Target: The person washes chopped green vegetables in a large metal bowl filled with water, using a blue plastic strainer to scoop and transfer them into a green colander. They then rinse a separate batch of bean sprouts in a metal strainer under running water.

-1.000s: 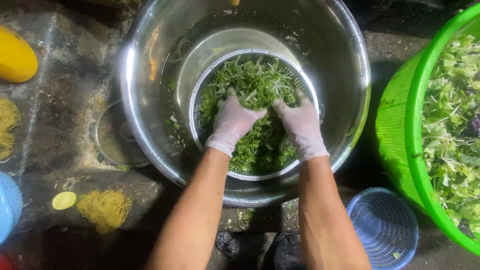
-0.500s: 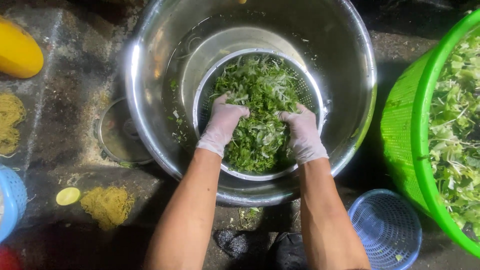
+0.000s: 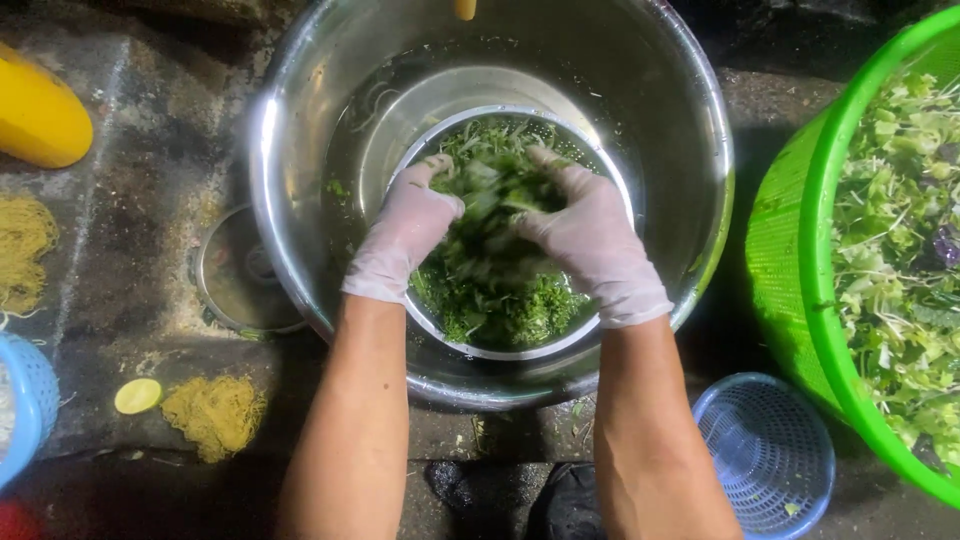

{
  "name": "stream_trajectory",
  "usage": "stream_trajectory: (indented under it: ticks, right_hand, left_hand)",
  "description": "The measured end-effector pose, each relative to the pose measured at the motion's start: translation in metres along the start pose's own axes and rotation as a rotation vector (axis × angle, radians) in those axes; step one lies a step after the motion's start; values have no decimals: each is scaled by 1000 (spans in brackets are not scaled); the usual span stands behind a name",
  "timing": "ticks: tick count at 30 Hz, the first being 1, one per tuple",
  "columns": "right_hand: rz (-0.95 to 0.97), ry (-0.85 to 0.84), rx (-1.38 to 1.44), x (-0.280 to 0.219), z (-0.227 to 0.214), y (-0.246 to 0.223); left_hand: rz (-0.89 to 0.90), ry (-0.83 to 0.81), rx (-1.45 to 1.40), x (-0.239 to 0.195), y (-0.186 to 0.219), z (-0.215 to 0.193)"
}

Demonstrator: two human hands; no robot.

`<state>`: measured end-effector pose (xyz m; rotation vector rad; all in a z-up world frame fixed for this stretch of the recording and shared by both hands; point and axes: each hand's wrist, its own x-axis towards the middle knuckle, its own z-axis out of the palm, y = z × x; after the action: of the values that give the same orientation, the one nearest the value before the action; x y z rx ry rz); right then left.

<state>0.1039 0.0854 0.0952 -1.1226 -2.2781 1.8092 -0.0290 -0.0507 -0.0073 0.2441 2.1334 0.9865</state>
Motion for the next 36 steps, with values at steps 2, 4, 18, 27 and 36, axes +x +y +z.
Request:
stream_trajectory:
  ticks: [2,4,18,27,36]
  right_hand:
    - [-38,-15,-130,5,6,13]
    - [24,-16,-241,-3,9,-6]
    - [175,-496,-702,102,-19,23]
    - [150,-150,-338,92,-14,99]
    - [318,-1,125,150,-13,240]
  left_hand:
    - [-40,3,-17,-9,5,-5]
    - [-19,-41,-54,-43,26,-7]
    - [-161,-23,142,38,-62,68]
    - [-338,-87,70,-56,21,29]
    - [-342,164,-518,10,-70,79]
